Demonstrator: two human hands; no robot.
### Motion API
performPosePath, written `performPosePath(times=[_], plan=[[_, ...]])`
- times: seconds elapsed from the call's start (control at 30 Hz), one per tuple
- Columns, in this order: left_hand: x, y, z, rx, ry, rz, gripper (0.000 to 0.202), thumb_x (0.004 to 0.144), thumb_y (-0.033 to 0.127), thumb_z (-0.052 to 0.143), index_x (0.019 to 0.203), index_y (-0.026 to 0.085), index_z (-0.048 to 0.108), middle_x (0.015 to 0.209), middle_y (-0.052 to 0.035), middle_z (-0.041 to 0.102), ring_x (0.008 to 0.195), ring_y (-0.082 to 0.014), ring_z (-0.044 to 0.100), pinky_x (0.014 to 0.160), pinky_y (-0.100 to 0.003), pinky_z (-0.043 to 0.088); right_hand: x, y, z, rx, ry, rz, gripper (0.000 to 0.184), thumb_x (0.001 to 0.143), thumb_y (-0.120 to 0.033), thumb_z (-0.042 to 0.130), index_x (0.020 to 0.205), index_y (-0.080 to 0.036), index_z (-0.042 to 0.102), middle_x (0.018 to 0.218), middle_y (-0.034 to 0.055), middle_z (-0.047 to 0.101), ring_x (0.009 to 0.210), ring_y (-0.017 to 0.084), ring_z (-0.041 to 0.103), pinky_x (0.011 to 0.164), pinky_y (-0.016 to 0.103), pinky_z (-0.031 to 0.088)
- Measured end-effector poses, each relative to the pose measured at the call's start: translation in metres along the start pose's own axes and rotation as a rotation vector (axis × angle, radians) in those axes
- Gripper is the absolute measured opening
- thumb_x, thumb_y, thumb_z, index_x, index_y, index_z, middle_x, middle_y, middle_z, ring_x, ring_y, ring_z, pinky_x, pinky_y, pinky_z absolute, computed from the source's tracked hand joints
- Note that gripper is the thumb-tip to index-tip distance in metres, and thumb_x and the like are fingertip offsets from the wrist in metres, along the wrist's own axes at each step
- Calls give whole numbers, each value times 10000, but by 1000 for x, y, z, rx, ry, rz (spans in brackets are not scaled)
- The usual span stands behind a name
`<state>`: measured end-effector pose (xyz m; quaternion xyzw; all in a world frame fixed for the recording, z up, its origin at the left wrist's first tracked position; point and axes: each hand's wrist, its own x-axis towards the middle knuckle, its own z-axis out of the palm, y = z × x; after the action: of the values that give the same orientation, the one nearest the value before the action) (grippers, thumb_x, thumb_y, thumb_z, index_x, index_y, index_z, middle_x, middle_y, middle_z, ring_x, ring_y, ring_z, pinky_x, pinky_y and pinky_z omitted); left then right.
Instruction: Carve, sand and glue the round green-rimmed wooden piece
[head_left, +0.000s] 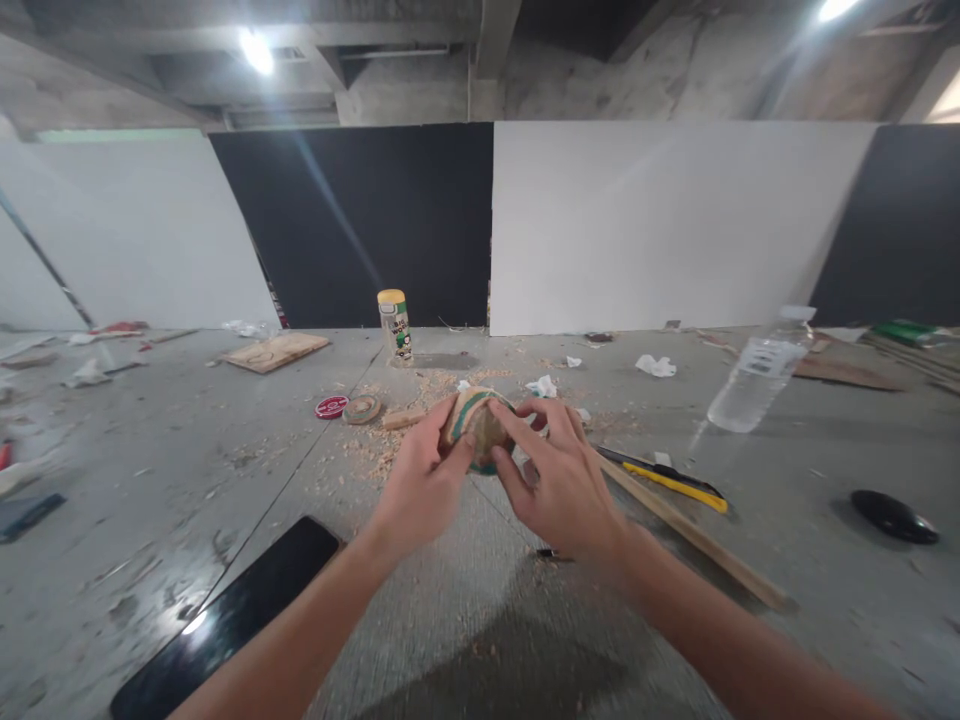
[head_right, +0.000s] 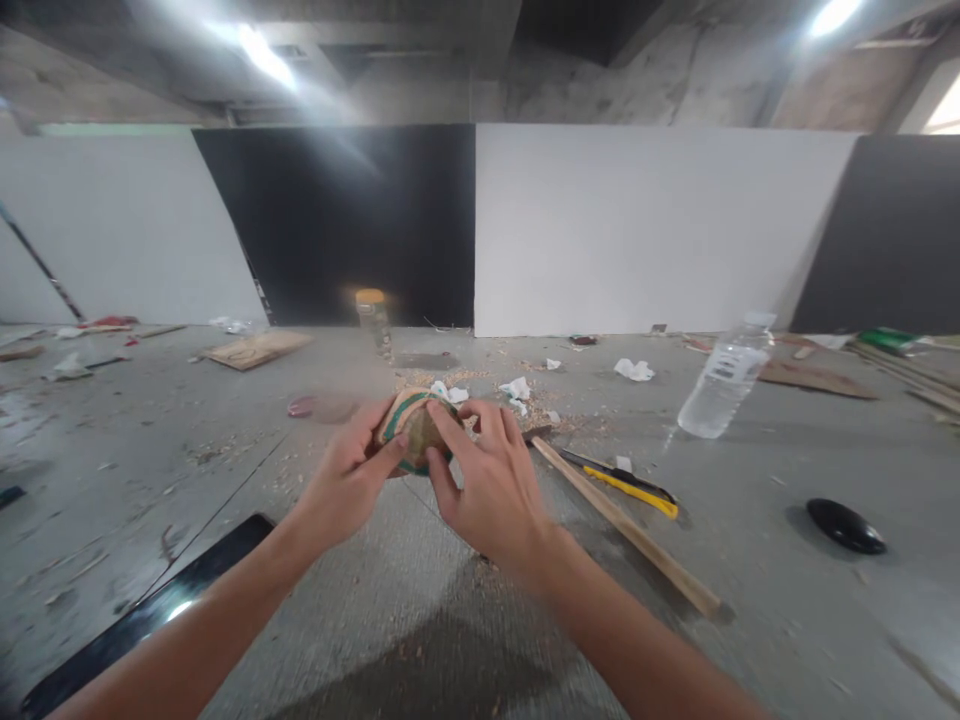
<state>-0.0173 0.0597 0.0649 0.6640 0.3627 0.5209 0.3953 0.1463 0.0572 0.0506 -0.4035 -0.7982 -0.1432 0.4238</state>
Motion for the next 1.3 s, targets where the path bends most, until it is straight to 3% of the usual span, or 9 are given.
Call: performPosePath(times=[0.1, 0.23, 0.37, 0.47, 0.63, 0.77, 0.97, 1.13, 1.3], plan=[[-1, -1, 3, 1, 43, 14, 345, 871, 212, 535, 1212, 164, 547, 1141, -107, 634, 1030, -246, 608, 880, -405, 517, 1, -1, -1, 56, 38, 37, 373, 912, -205, 504, 1265, -123, 593, 1086, 151, 546, 988, 259, 537, 910, 461, 443], [-2, -6, 6, -6, 74, 38, 327, 875, 221, 535, 1197, 173, 562, 1150, -107, 641, 1013, -250, 629, 881, -423, 527, 1, -1, -1, 144, -10, 127, 377, 884, -253, 559, 1255, -184, 563, 1215, 151, 508, 1112, 280, 509, 975, 491, 422], [-2, -7, 4, -26, 115, 29, 413, 882, 237, 543, 1289, 183, 504, 1279, -113, 596, 1173, -263, 571, 1017, -458, 458, 2, 0, -5, 313, -255, 185, 726, 811, -388, 680, 1432, -268, 323, 1430, 151, 411, 1339, 343, 367, 1027, 550, 390], [-2, -6, 2, -48, 121, 28, 475, 898, 240, 545, 1359, 222, 434, 1342, -91, 560, 1230, -246, 540, 1084, -468, 405, 4, 0, -9, 362, -426, 228, 997, 716, -450, 764, 1500, -303, 166, 1456, 153, 408, 1323, 378, 401, 970, 550, 443], [-1, -9, 1, -70, 72, 139, 392, 931, 228, 522, 1321, 258, 497, 1393, -48, 526, 1308, -229, 469, 1158, -456, 311, 9, 1, -14, 384, -383, 278, 797, 771, -255, 677, 1458, -325, 278, 1354, 128, 485, 950, 263, 656, 763, 400, 547], [1, -13, -4, -38, 19, 188, 357, 943, 223, 505, 1293, 275, 546, 1365, -38, 556, 1264, -229, 504, 1138, -469, 336, 11, 5, -21, 455, -457, 280, 760, 785, -177, 611, 1457, -325, 287, 1271, 111, 540, 629, 142, 651, 640, 341, 541], [1, -13, -11, 107, -34, 211, 322, 949, 233, 473, 1242, 282, 597, 1272, -41, 608, 1121, -227, 564, 1056, -475, 420, 12, 15, -26, 428, -426, 185, 735, 809, -97, 551, 1465, -326, 312, 1384, 119, 505, 615, 130, 618, 635, 347, 533], [-2, -9, -11, 186, -81, 193, 410, 893, 158, 518, 1280, 286, 561, 1248, -59, 591, 1123, -233, 557, 884, -360, 531, 13, 19, -27, 320, -366, 141, 717, 767, -16, 536, 1410, -311, 420, 1317, 100, 536, 823, 191, 642, 678, 339, 536], [-1, -10, -8, 136, -61, 212, 482, 821, 75, 544, 1263, 267, 556, 1241, -59, 581, 1065, -191, 588, 858, -293, 526, 13, 17, -28, 233, -366, 164, 696, 787, -96, 615, 1411, -340, 426, 1303, 108, 511, 745, 176, 630, 686, 369, 546]])
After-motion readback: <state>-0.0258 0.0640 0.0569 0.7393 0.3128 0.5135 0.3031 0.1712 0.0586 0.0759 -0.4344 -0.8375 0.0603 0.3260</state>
